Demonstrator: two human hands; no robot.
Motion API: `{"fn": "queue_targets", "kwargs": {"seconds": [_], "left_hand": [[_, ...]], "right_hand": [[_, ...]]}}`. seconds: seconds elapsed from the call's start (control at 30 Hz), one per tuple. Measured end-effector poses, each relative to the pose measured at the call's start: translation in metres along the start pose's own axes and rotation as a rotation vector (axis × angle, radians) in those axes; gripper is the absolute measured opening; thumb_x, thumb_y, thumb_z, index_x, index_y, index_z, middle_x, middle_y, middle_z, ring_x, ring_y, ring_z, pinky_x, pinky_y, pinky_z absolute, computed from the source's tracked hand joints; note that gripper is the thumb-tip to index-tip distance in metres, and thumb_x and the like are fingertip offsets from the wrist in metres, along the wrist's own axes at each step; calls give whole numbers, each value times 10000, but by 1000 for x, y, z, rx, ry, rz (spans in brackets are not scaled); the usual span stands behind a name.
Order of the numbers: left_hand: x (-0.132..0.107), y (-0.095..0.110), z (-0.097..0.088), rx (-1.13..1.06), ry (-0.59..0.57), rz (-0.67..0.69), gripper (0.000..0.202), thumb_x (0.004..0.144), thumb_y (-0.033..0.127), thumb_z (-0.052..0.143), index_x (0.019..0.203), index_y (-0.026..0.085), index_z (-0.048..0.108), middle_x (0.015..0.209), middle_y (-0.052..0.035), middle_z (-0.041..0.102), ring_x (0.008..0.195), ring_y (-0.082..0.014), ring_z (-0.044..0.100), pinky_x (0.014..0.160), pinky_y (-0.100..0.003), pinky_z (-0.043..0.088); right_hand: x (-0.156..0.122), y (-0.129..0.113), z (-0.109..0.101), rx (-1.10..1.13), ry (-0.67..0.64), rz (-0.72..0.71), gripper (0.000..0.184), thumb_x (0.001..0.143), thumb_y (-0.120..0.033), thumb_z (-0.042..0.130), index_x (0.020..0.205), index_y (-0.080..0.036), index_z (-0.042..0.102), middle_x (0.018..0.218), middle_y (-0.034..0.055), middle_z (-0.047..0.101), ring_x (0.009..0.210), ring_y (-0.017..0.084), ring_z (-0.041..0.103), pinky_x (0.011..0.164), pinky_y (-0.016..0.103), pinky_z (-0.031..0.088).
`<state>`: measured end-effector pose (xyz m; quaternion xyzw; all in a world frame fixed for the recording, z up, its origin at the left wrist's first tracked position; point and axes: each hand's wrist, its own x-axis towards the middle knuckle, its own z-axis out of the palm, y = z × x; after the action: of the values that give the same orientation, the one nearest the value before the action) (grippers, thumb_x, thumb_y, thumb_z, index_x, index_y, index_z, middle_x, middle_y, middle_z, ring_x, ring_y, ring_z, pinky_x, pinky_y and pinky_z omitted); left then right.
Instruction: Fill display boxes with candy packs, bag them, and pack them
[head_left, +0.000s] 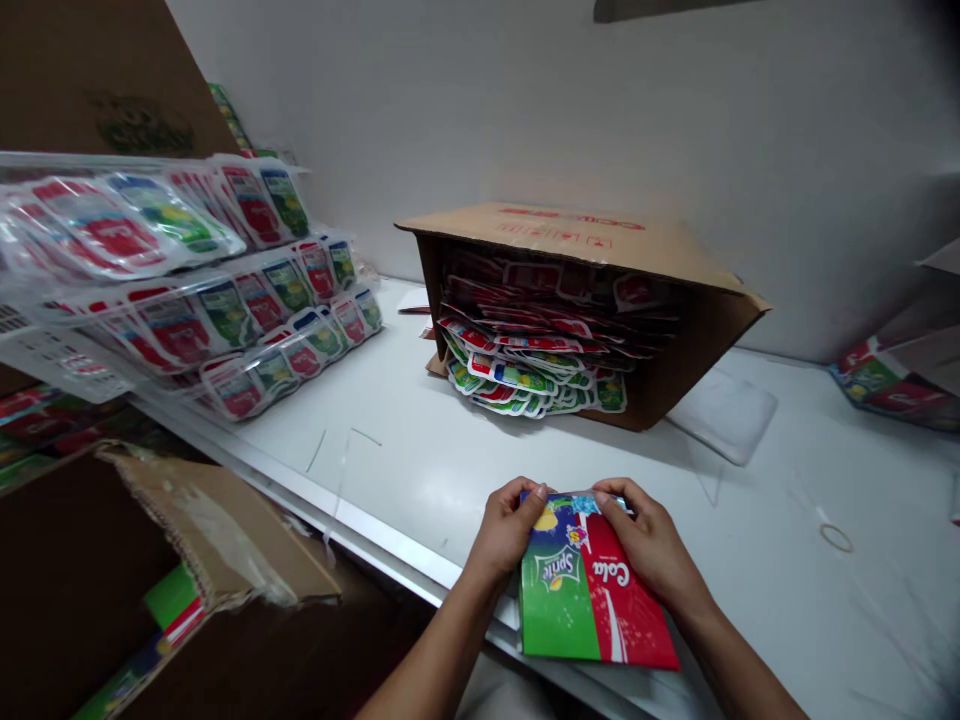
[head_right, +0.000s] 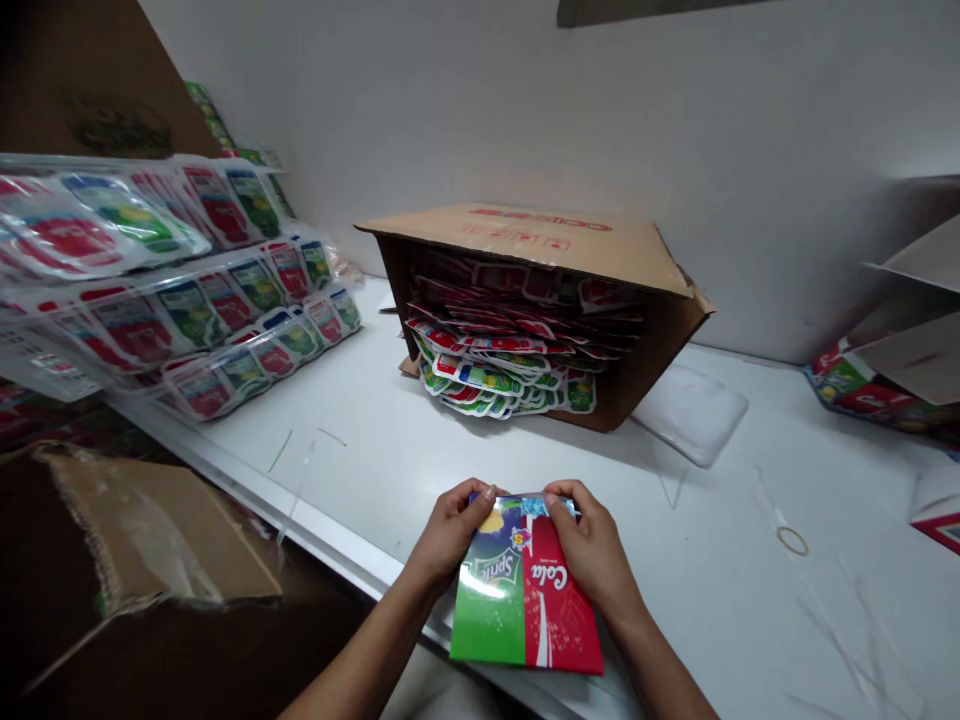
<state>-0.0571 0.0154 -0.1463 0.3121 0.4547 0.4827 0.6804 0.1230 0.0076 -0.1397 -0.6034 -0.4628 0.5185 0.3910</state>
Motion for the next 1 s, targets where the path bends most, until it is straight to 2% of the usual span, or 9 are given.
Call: {"fn": "queue_targets", "kwargs": {"seconds": [0.13,0.23,0.33,0.43,0.53,0.67,0.83,0.93,1.0], "left_hand": [[-2,0,-3,177,46,63,439,685,569,725,800,150,666,716,-36,658,619,-162,570,610,-270,441],[-16,5,-11,546,186,212,500,740,572,675,1060,189,701,931,-76,670,750,-201,599,692,-297,452],[-35,11,-16,741,189,225,549,759,544,672,1218,244,645,1050,-80,656,767,-204,606,715,-302,455],[-44,19,-11,655,84,186,543,756,518,687,1202,212,645,1042,-88,666,795,-216,620,677,-285,473],[-39,26,6,443,-70,226,588,770,487,694,1274,205,586,1149,-101,649,964,-239,629,794,-303,499],[-26,32,26,300,-13,357,577,731,515,731,1208,201,645,1287,-107,605,1166,-258,555,999,-348,415],[-30,29,38,245,-219,142,607,755,641,637,1081,136,718,925,-94,734,862,-243,650,815,-336,485],[-32,27,43,228,-207,148,517,714,555,724,1001,127,748,789,-63,730,730,-198,636,697,-272,471],[-29,27,47,198,-186,110,450,693,499,752,916,109,767,703,-59,716,654,-172,613,637,-248,449]], "right_hand": [[3,8,-2,122,33,-5,509,778,-531,630,1199,-251,568,1033,57,722,663,233,708,571,356,573],[-3,20,-8,85,104,8,507,812,-617,546,1113,-223,654,1030,81,729,820,270,715,692,400,585],[-16,27,-13,24,103,-32,551,865,-666,419,1026,-217,697,939,76,743,850,281,707,690,404,583],[-37,19,-14,-2,145,-102,558,919,-641,327,1110,-230,651,1004,77,724,927,274,684,736,405,575],[-68,9,-11,-77,377,-317,486,945,-583,334,1171,-241,596,1271,104,597,1175,292,559,937,460,494],[-111,14,-3,-170,449,-666,339,966,-456,388,1201,-270,548,1334,107,517,1216,296,504,950,458,472],[-108,32,-7,-231,474,-567,394,989,-385,351,1356,-268,433,1346,112,502,1148,281,545,926,456,487],[-93,35,-13,-280,499,-503,501,995,-388,330,1473,-245,283,1489,119,353,1311,295,412,1049,516,389],[-89,36,-18,-285,483,-536,485,993,-386,344,1455,-242,321,1484,111,364,1346,278,373,1087,503,353]]}}
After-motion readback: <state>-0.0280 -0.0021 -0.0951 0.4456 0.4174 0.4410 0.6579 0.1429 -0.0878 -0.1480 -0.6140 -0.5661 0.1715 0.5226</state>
